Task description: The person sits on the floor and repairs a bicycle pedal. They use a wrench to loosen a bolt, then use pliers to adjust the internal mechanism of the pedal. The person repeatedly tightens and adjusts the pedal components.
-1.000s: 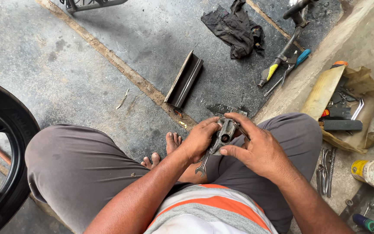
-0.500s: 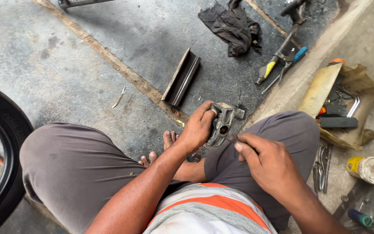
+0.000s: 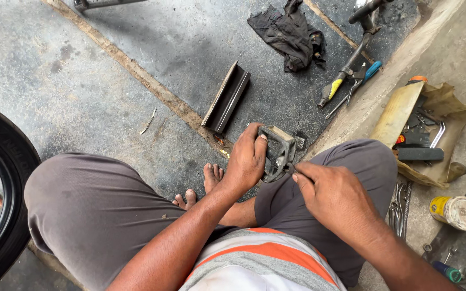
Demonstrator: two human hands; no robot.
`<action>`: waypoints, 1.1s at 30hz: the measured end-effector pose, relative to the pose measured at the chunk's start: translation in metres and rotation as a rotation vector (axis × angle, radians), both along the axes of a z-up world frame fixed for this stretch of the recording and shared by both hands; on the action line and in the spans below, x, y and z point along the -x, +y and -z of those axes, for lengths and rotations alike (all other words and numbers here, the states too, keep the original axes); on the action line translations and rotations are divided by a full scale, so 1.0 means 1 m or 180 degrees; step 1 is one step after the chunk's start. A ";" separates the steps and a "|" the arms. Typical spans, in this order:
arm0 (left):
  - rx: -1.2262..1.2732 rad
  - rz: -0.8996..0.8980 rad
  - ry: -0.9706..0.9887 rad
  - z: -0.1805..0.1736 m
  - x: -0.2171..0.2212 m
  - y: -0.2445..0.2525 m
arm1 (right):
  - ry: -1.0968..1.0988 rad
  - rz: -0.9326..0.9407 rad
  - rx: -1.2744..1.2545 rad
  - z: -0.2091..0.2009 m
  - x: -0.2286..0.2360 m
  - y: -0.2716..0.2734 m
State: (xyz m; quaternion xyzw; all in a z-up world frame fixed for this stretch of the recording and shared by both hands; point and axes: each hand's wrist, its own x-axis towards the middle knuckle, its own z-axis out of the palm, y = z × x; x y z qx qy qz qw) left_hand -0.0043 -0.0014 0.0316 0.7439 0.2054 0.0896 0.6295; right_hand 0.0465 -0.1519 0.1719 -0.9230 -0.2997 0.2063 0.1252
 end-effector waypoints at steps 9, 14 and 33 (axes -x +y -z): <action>-0.0551 0.0033 0.0255 0.011 0.004 -0.007 | 0.0472 0.0307 0.0094 0.026 -0.007 -0.010; -0.0790 -0.0109 -0.0118 0.023 0.007 -0.012 | 0.1568 0.0828 0.0224 0.035 -0.005 -0.011; -0.0729 0.0414 0.1100 0.053 0.011 -0.017 | -0.0665 -0.1161 0.0172 0.070 0.002 -0.030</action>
